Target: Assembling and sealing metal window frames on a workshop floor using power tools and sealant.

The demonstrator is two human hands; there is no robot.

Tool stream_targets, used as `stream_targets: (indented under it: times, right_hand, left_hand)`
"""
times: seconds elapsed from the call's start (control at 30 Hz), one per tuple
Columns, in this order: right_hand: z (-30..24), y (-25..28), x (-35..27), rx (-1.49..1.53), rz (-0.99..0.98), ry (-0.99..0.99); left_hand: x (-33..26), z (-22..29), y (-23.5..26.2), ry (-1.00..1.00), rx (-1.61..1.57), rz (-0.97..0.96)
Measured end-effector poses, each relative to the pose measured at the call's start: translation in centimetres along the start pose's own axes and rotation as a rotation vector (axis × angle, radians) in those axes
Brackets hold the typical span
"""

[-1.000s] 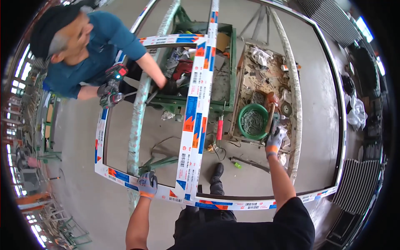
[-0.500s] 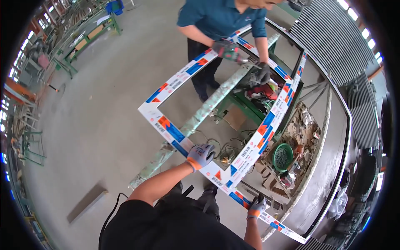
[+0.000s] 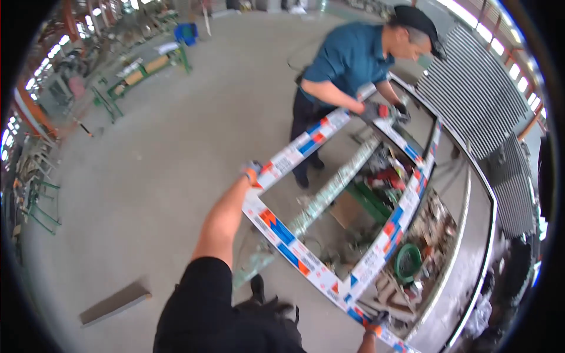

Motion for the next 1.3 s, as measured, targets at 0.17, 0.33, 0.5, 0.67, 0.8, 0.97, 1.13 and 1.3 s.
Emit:
stream_targets:
  times: [0.17,0.33,0.5,0.67,0.8,0.97,1.13,1.3]
  right_hand:
    - [-6.2,2.1,0.7,0.021,-0.212,-0.338]
    - [-9.7,9.4,0.7,0.003,-0.145,-0.413]
    - [-12.2,8.7,1.6,0.094,-0.119,-0.327]
    - [-9.8,8.0,1.2,-0.023,-0.093,-0.342]
    - [-10.7,8.6,1.3,0.01,-0.151,-0.354]
    - [-9.6,9.2,0.9,-0.059,-0.188,-0.436]
    - [-12.5,7.3,2.4,0.018,-0.212,-0.351]
    - [-8.4,8.4,1.0,-0.095,-0.244,-0.492]
  left_hand:
    - [-5.2,-5.1,1.3,0.752,-1.067,0.262]
    - [-4.9,-1.7,6.5,0.549,-1.139,0.061]
    - [-3.5,-5.4,1.9,0.647,-1.12,0.146]
    - [-0.6,-2.7,0.1,0.556,-1.348,0.207]
    - [-0.1,-2.8,-1.2,0.415,-1.448,0.17]
    - [0.5,-0.1,-2.5,0.397,-1.651,0.246]
    - [-1.7,-7.3,-3.4,0.623,-1.364,0.421]
    - [-5.6,2.6,5.9,0.386,-0.956,0.317]
Point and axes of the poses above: each hand's wrist, its own x-axis towards the middle knuckle, its own y-axis out of the back of the hand, z = x × y, the point moved 2 cm from there along x, towards the middle knuckle, and after that the axes turned 5 degrees about -z, right-handed, at the moved point
